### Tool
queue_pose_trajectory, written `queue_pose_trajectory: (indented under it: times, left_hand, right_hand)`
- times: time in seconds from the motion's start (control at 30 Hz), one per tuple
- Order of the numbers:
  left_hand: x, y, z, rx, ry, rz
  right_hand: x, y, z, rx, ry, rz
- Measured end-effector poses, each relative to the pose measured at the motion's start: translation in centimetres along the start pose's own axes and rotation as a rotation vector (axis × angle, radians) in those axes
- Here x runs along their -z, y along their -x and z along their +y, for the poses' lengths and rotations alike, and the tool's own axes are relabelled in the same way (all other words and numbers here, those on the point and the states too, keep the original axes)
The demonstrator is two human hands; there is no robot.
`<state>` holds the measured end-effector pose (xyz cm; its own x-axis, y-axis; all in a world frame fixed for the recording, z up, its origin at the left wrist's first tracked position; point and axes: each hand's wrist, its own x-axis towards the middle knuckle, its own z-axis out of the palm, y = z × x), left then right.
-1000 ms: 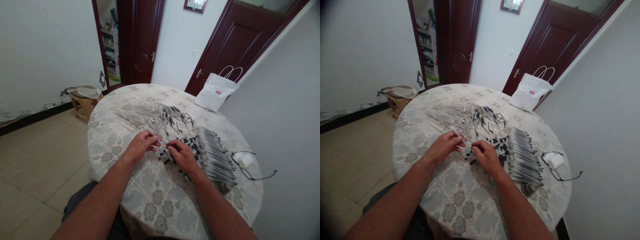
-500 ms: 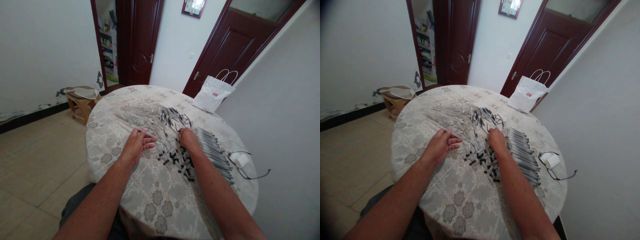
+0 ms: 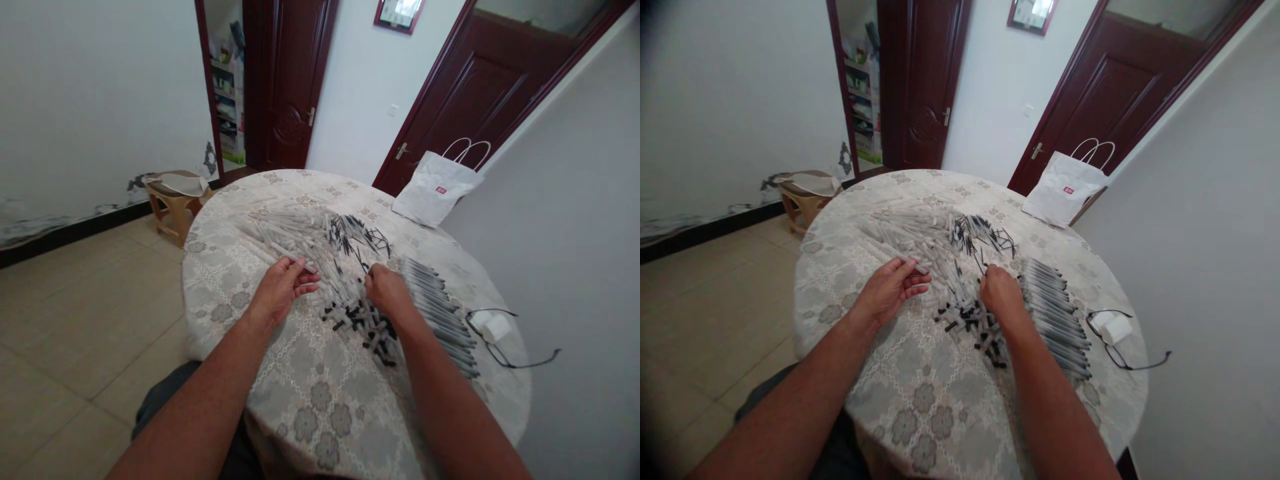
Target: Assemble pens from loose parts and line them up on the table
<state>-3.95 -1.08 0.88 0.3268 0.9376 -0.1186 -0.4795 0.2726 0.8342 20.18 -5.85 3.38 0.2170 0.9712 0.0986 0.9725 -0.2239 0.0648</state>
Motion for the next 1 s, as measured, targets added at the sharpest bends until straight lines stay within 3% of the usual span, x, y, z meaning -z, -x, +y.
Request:
queue_pose_trajectory:
  times: [0.1,0.2,0.43,0.77,1.0]
  left_hand:
    - [-0.1,0.1,0.0,-0.016,0.010,0.021]
    - [-0.2,0.1,0.0,-0.043,0.017,0.030]
    - [-0.3,0.2,-0.4,-0.057,-0.075,0.023]
    - [-0.7,0.5,-0.3,-0.040,-0.184,-0.056]
    - [-0.4,0.3,-0.4,-0.046,-0.207,-0.016]
  right_hand:
    - [0.6,3.0,-0.5,0.268,-0.189,0.003]
    - [-0.1,5.2,-1.0,0.388,-0.293,-0.046]
    - [-2.0,5.3,-1.0,0.379,-0.337,0.034]
    - [-2.0,5.3,-1.6,0.362,-0.329,0.078]
    - [-2.6,5.5,-1.9,0.453,-0.511,0.171]
